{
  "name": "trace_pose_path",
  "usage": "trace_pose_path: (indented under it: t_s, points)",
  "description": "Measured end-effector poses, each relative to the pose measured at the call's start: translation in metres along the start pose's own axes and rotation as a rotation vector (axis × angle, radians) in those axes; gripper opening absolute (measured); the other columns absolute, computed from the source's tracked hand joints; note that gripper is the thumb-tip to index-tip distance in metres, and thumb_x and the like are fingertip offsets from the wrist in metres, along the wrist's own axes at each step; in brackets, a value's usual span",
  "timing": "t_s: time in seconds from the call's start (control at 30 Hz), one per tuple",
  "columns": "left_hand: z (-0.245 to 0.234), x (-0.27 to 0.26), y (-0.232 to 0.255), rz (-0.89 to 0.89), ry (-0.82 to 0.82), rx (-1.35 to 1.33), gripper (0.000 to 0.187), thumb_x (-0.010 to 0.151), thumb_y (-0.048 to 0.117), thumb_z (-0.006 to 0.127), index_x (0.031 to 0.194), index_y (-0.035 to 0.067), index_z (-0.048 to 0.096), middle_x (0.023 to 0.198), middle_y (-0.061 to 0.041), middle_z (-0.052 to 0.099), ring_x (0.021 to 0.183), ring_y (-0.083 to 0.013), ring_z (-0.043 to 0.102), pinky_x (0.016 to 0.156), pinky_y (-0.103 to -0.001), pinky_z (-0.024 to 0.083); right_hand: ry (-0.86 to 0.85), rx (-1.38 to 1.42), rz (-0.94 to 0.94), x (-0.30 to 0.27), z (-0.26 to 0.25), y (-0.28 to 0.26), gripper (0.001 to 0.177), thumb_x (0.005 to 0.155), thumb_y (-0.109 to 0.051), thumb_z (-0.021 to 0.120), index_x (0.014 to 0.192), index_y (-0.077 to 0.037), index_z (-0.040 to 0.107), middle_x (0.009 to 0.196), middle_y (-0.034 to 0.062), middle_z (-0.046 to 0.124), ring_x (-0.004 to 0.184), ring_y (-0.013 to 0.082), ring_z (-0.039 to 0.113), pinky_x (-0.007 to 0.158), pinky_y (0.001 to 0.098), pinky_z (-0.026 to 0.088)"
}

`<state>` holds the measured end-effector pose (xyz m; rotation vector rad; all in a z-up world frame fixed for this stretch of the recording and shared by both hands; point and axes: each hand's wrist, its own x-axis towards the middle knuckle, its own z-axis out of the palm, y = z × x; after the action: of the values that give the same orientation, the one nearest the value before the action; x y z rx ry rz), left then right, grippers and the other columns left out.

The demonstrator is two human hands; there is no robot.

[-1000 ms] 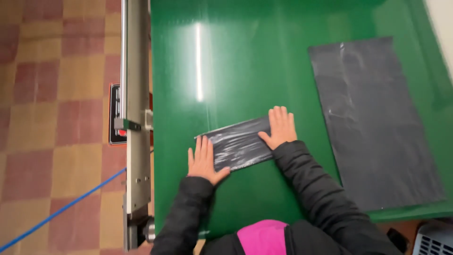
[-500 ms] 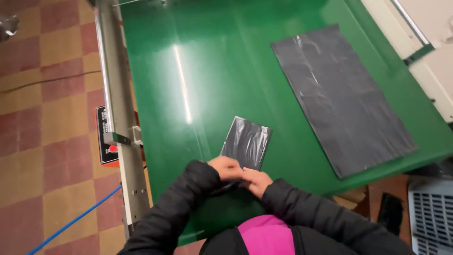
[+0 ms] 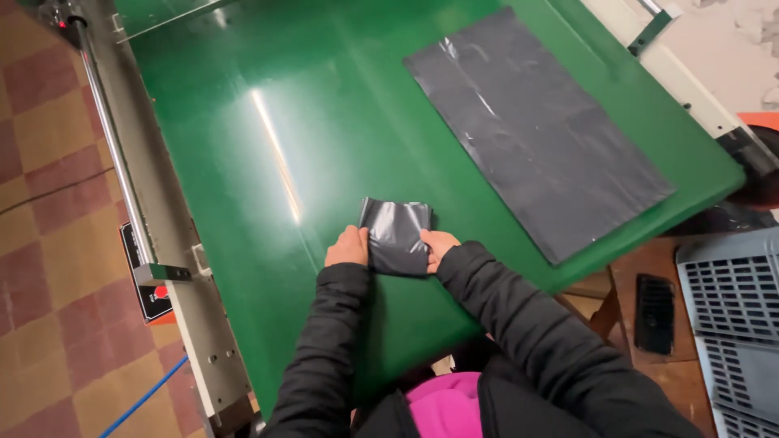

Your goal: Folding black plastic bags as they come off a production line and placing them into a plastic crate.

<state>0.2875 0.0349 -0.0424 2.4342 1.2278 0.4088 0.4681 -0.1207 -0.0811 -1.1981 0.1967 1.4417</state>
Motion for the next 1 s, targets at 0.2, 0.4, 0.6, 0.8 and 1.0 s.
trace_pose_path:
  t_s: [0.2, 0.4, 0.6, 0.8, 1.0]
  points:
    - [-0.018, 0.011, 0.023, -0.185, -0.042, 0.248, 0.037, 0.106, 0.047, 0.052, 0.095, 0.012, 0.059, 0.087, -0.017, 0.073, 0.078, -0.0407, 0.070, 0.070, -0.056, 0.051, 0.035, -0.935, -0.441, -0.134, -0.028, -0.040, 0.044, 0.085, -0.030, 0.069, 0.122, -0.008, 0.059, 0.094, 0.0154, 0.073, 0.084, 0.0305, 0.075, 0.071, 0.0459, 0.059]
    - [-0.062, -0.030, 0.174, 0.522, 0.036, 0.011, 0.045, 0.077, 0.038, 0.076, 0.108, 0.009, 0.061, 0.123, -0.014, 0.061, 0.123, -0.0366, 0.053, 0.094, -0.056, 0.047, 0.481, -1.708, -1.402, -0.225, -0.142, -0.082, 0.057, 0.061, -0.026, 0.075, 0.110, -0.001, 0.063, 0.113, 0.0186, 0.063, 0.112, 0.0403, 0.057, 0.091, 0.0503, 0.049]
    - [0.024, -0.045, 0.299, 1.002, -0.273, -0.163, 0.079, 0.059, 0.023, 0.075, 0.132, 0.002, 0.057, 0.146, -0.017, 0.053, 0.144, -0.0375, 0.038, 0.110, -0.063, 0.028, 0.522, -1.707, -1.262, -0.176, -0.205, -0.087, 0.023, 0.075, -0.024, 0.076, 0.090, -0.011, 0.064, 0.099, 0.0076, 0.062, 0.101, 0.0320, 0.060, 0.084, 0.0472, 0.051]
    - [0.117, -0.018, 0.297, 0.761, -0.392, -0.440, 0.043, 0.078, 0.004, 0.067, 0.120, 0.012, 0.067, 0.125, -0.008, 0.070, 0.138, -0.0318, 0.058, 0.116, -0.058, 0.037, 0.354, -1.407, -1.278, -0.219, -0.192, -0.145, 0.039, 0.071, -0.030, 0.078, 0.103, -0.010, 0.065, 0.100, 0.0101, 0.065, 0.097, 0.0353, 0.064, 0.082, 0.0479, 0.051]
    - [0.118, -0.004, 0.310, 0.092, -0.404, -0.795, 0.027, 0.089, 0.013, 0.069, 0.115, 0.005, 0.066, 0.091, -0.009, 0.075, 0.081, -0.0186, 0.072, 0.076, -0.031, 0.056, 0.578, -1.684, -1.060, -0.241, -0.276, -0.223, 0.080, 0.059, -0.036, 0.088, 0.127, -0.004, 0.061, 0.122, 0.0193, 0.064, 0.121, 0.0396, 0.059, 0.103, 0.0477, 0.044]
